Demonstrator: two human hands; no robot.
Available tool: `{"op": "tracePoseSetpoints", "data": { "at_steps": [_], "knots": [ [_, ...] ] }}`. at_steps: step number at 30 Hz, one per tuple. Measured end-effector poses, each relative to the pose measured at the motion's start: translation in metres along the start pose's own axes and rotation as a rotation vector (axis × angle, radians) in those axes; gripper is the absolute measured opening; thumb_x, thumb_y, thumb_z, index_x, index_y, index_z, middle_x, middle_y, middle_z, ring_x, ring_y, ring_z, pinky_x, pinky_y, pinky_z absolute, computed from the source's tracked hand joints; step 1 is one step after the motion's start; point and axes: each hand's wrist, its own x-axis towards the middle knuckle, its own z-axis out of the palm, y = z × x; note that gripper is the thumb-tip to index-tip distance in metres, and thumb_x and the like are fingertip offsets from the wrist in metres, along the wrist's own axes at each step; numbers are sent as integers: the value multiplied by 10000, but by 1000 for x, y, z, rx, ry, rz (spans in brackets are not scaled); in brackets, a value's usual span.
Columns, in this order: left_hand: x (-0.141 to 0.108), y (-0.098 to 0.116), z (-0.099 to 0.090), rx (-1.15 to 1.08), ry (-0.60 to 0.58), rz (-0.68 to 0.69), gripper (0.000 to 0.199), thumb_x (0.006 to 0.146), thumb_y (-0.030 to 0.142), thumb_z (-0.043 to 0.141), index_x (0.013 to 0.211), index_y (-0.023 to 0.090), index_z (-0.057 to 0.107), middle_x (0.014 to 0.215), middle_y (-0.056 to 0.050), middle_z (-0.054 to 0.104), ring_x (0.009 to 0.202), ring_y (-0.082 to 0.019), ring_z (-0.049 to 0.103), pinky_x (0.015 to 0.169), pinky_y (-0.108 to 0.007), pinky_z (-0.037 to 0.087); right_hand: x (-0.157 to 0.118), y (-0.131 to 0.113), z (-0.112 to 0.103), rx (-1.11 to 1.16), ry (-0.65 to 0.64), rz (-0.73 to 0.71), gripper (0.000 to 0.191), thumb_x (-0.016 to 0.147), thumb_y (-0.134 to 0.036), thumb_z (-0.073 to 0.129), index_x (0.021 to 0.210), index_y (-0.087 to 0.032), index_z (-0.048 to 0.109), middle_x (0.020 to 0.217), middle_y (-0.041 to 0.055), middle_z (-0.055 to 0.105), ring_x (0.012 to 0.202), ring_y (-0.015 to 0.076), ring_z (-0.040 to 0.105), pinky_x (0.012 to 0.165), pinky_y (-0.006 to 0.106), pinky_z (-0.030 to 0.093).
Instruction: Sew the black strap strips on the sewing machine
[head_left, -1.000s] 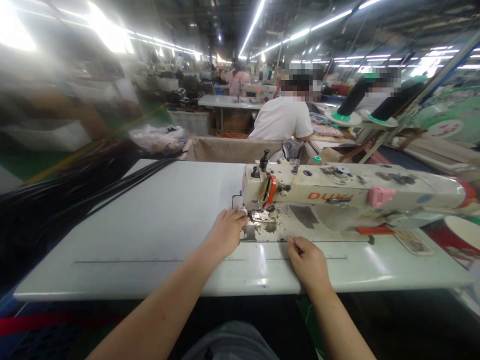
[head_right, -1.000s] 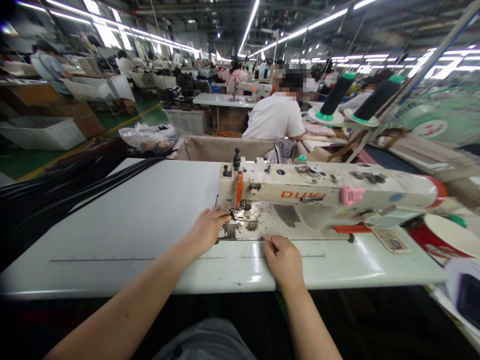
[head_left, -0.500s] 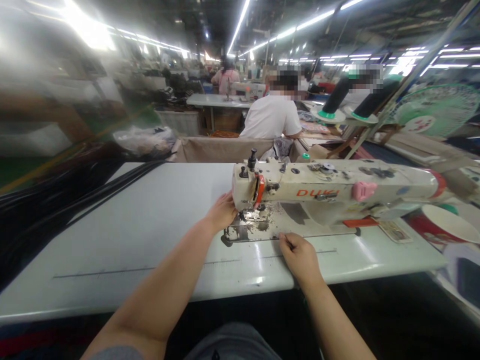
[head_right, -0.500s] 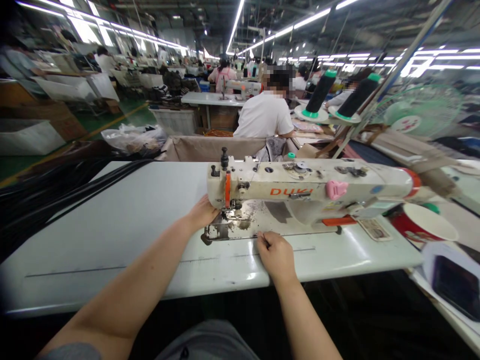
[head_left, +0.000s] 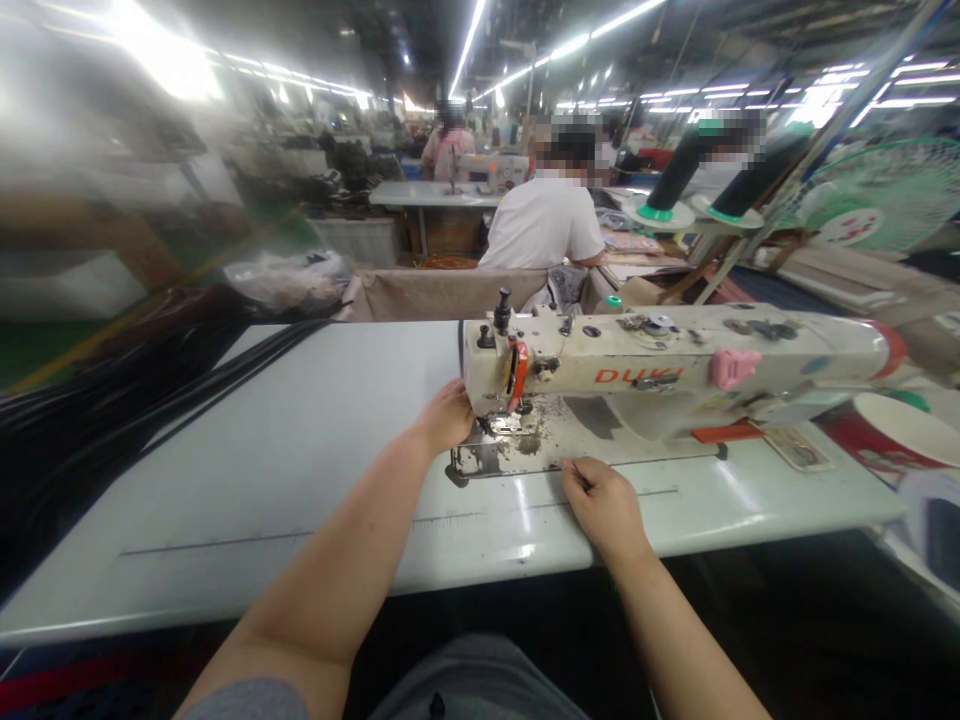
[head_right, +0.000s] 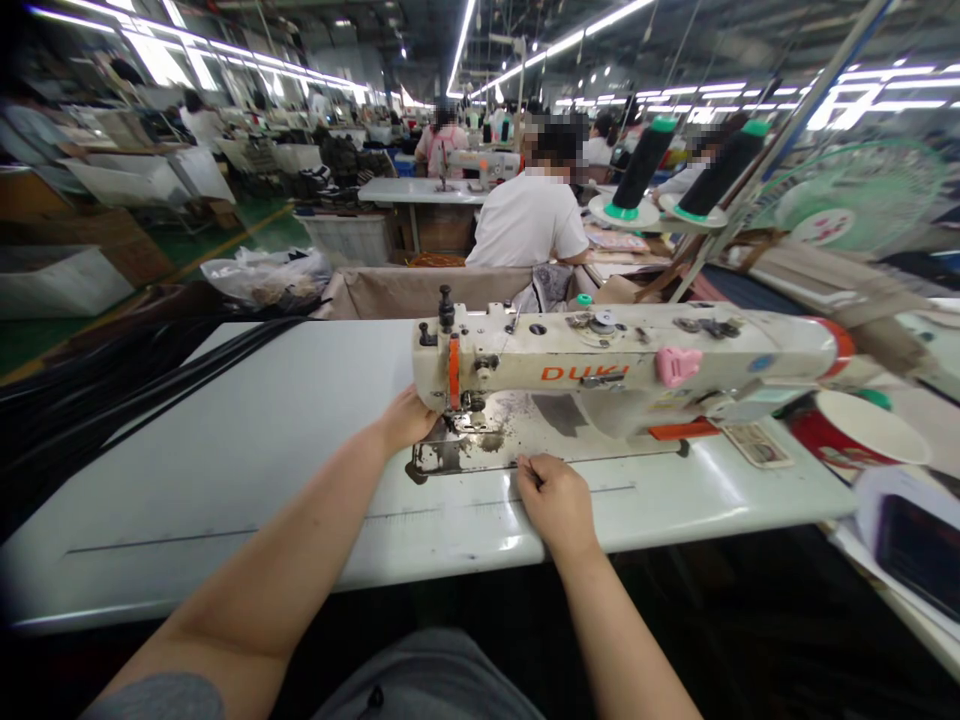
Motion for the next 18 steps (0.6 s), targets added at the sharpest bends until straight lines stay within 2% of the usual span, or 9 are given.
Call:
{"op": "tracePoseSetpoints", "data": {
  "at_steps": [5, 8, 12, 18],
  "knots": [
    [-13, -11, -11, -127, 1, -20, 177, 862, 231, 735, 1020, 246, 813, 1110, -35, 785, 1076, -238, 704, 1033, -386, 534, 0, -1, -1, -5, 0, 12, 424, 978, -422, 478, 590, -253, 463, 573, 15, 547, 573, 177, 493, 596, 310, 322],
    [-18, -11, -16, -168, 5, -21, 77, 833, 236, 777, 888, 259, 826, 972, -9, 799, 934, -209, 729, 973, -376, 544, -1, -2, -1, -1, 9, 14, 419, 974, -416, 477, 589, -251, 476, 573, 18, 548, 573, 176, 492, 594, 308, 321],
    [-18, -7, -16, -236, 7, -82, 91, 817, 184, 772, 860, 246, 823, 958, -3, 786, 894, -178, 726, 931, -323, 553, 0, -2, 0, -1, 9, 8, 418, 974, -397, 475, 585, -247, 440, 565, 10, 532, 568, 166, 477, 592, 300, 313],
    [-25, 9, -20, -253, -53, -259, 123, 831, 174, 748, 905, 241, 819, 1007, -14, 745, 890, -165, 709, 857, -278, 553, -1, -1, 0, -8, 1, 11, 421, 978, -390, 475, 592, -242, 393, 565, 0, 505, 573, 161, 471, 602, 293, 304]
  ]
}}
